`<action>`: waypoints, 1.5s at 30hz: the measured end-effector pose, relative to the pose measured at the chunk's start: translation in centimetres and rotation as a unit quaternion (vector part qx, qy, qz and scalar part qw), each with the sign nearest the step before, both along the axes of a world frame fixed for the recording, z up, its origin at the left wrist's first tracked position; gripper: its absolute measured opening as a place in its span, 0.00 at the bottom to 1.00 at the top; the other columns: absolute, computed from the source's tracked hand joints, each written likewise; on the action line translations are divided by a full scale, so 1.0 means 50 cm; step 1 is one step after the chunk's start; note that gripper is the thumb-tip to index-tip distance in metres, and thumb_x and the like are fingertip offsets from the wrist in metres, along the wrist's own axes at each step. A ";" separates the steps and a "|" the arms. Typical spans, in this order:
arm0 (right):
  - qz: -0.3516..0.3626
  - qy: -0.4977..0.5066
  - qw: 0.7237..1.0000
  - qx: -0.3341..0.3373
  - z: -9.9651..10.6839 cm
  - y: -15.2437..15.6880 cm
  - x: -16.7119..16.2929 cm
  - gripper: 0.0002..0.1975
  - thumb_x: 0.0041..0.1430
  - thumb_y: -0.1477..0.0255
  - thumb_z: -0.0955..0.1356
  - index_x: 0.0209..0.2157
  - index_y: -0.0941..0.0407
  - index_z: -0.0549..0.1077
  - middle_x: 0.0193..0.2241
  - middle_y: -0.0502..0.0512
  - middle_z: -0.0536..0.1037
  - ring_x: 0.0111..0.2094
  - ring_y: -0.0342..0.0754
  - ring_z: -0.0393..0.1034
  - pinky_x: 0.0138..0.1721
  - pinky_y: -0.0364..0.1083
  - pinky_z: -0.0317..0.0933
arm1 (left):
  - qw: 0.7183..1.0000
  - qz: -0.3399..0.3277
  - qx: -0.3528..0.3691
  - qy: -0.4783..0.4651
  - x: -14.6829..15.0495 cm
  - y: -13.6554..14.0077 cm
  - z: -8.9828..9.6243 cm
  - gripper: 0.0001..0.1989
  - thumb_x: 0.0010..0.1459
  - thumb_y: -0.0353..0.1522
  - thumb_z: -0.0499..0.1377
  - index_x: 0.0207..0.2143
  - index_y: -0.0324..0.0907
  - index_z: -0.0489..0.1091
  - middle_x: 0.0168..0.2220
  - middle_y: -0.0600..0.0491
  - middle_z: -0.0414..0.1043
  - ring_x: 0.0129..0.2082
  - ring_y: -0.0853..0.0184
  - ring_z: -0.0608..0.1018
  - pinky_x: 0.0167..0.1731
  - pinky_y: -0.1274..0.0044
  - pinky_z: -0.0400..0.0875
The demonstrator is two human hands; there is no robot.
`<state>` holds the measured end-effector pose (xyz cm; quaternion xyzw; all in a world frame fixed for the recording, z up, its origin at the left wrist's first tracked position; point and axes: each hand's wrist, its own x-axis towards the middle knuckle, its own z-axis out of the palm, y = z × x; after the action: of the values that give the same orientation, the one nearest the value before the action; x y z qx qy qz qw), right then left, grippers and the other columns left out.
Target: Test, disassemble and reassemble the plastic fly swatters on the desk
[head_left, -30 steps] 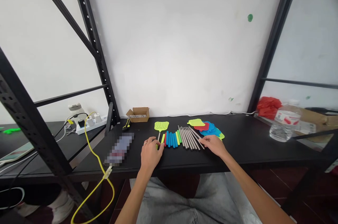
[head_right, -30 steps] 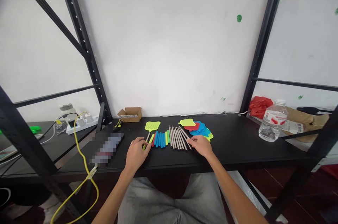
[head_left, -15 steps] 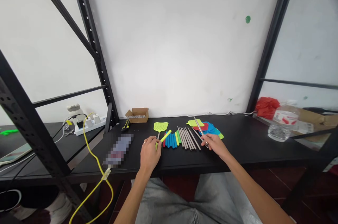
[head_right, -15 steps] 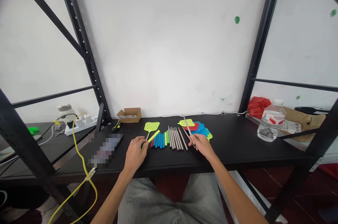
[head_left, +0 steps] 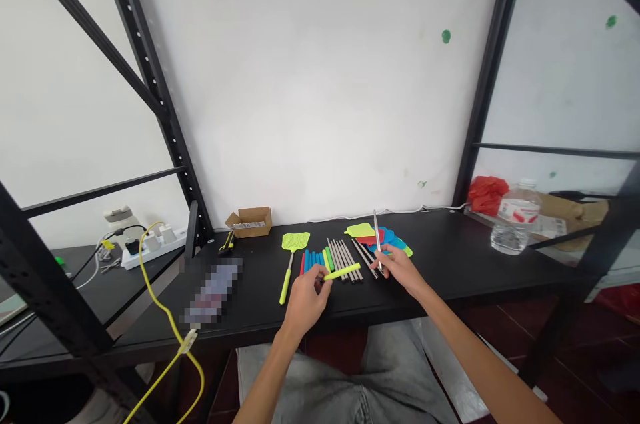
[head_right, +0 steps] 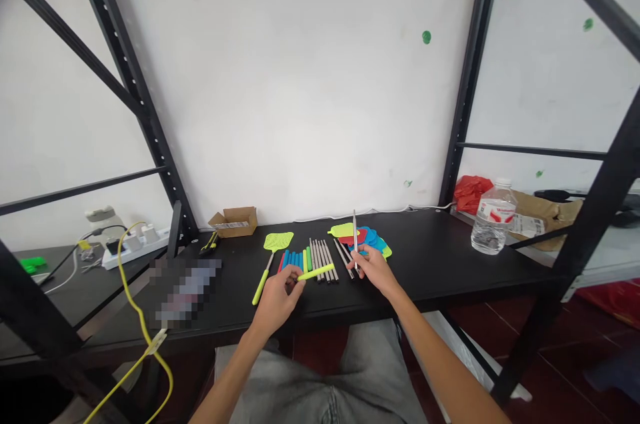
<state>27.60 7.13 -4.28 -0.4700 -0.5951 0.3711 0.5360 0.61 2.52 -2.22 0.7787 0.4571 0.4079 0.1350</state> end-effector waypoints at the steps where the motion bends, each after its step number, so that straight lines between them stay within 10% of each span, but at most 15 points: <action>1: 0.001 0.005 1.000 0.001 0.003 -0.003 -0.001 0.21 0.55 0.51 0.67 0.36 0.56 0.69 0.26 0.54 0.79 0.16 0.41 0.61 0.23 0.44 0.59 | 1.000 -0.004 -0.006 0.002 -0.001 0.000 -0.002 0.07 0.62 0.37 0.52 0.37 0.44 0.67 0.29 0.54 0.71 0.26 0.67 0.74 0.28 0.78 0.65; 22: -0.013 0.070 0.997 0.001 0.013 -0.014 0.001 0.14 0.48 0.61 0.72 0.32 0.56 0.75 0.21 0.48 0.70 0.18 0.41 0.60 0.20 0.42 0.51 | 0.998 -0.041 -0.055 0.001 -0.010 0.014 -0.010 0.22 0.67 0.42 0.43 0.27 0.43 0.68 0.23 0.53 0.70 0.23 0.65 0.73 0.26 0.77 0.61; 37: -0.030 0.156 0.986 0.047 0.007 -0.014 0.003 0.14 0.51 0.62 0.72 0.30 0.55 0.66 0.14 0.41 0.61 0.15 0.37 0.50 0.19 0.41 0.43 | 0.995 -0.041 -0.080 -0.034 -0.016 0.041 -0.035 0.02 0.56 0.31 0.53 0.33 0.45 0.63 0.18 0.63 0.54 0.18 0.71 0.61 0.21 0.80 0.51; 45: -0.035 0.183 0.982 -0.016 0.009 -0.010 0.014 0.17 0.55 0.58 0.65 0.31 0.59 0.75 0.22 0.56 0.76 0.17 0.42 0.62 0.19 0.42 0.50 | 0.997 -0.033 -0.063 -0.005 -0.012 0.034 -0.031 0.08 0.54 0.35 0.58 0.27 0.44 0.61 0.20 0.61 0.57 0.21 0.70 0.63 0.23 0.80 0.52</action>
<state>28.30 6.64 -3.82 -0.4234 -0.4636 0.4417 0.6409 0.04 4.24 -3.77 0.7811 0.4552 0.3781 0.1992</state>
